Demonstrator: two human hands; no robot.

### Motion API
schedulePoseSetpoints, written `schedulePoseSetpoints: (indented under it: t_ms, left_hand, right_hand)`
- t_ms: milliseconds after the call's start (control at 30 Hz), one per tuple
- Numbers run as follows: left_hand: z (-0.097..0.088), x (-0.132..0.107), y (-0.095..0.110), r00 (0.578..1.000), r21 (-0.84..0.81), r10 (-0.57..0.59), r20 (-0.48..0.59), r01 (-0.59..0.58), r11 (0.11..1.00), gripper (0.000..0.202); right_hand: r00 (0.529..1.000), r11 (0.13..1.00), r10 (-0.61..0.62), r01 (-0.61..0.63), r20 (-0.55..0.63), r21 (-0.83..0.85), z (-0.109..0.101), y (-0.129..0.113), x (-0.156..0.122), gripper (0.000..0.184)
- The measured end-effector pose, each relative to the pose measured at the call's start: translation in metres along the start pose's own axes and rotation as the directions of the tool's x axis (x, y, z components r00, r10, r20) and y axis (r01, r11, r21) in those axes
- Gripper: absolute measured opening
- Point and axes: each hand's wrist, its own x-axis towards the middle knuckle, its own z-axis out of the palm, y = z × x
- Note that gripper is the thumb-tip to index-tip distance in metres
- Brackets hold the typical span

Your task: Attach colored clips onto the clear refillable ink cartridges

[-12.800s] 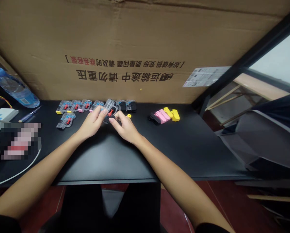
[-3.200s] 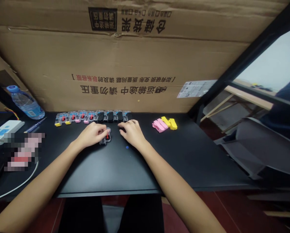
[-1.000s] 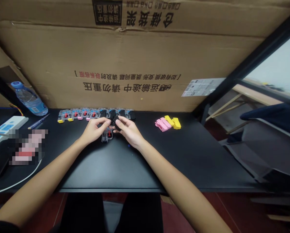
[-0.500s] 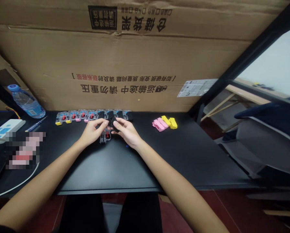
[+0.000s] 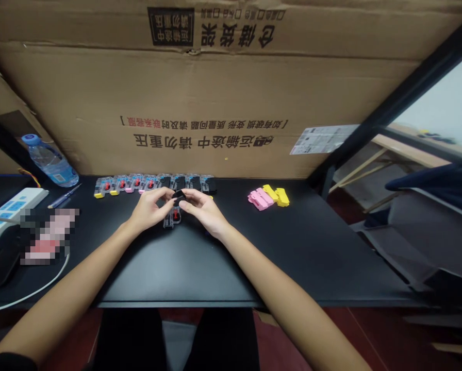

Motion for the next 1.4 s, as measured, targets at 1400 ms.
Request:
schedulePoseSetpoints:
  t_ms: [1400]
  left_hand:
    - [0.002, 0.0, -0.002, 0.991, 0.094, 0.132, 0.001, -0.131, 0.987, 0.025]
  right_hand:
    - [0.94, 0.711, -0.327, 0.316, 0.103, -0.628, -0.013, -0.031, -0.011, 0.026]
